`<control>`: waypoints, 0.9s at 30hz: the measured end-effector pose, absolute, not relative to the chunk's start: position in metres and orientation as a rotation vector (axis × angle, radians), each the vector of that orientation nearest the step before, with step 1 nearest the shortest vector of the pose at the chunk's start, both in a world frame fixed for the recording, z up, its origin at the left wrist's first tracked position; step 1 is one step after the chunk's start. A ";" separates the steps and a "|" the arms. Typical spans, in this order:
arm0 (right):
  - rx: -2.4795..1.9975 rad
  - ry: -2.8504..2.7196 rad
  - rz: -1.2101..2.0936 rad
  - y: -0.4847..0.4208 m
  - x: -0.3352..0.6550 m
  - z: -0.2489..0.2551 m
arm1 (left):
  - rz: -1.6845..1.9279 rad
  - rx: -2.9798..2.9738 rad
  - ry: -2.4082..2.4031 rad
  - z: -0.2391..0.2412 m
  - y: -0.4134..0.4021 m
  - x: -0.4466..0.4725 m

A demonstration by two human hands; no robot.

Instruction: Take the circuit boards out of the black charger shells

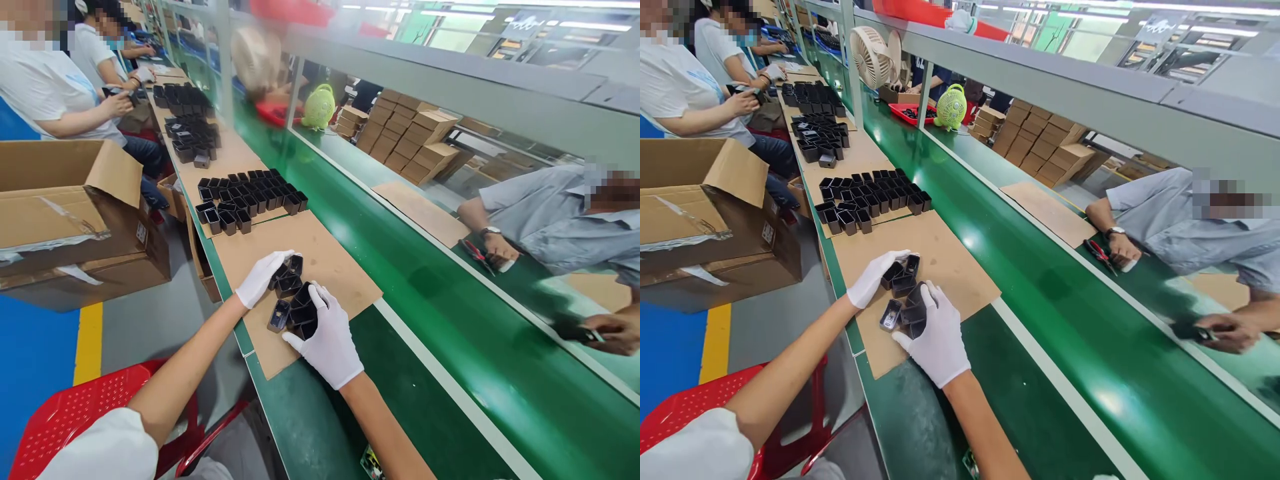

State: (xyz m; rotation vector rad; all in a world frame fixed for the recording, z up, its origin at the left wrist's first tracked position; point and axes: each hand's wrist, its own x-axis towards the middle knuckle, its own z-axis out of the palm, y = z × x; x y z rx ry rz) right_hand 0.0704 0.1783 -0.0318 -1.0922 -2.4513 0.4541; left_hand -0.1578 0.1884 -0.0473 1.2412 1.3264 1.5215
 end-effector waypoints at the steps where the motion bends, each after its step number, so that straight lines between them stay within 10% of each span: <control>1: -1.085 -2.448 0.453 0.180 0.069 -0.032 | 1.519 1.228 1.287 -0.048 0.194 -0.154; 18: -0.970 -2.276 0.404 0.241 0.055 0.012 | 1.919 1.082 2.123 -0.054 0.182 -0.220; 27: -0.884 -2.630 0.532 0.334 -0.123 0.043 | 1.095 1.644 2.433 -0.008 0.224 -0.353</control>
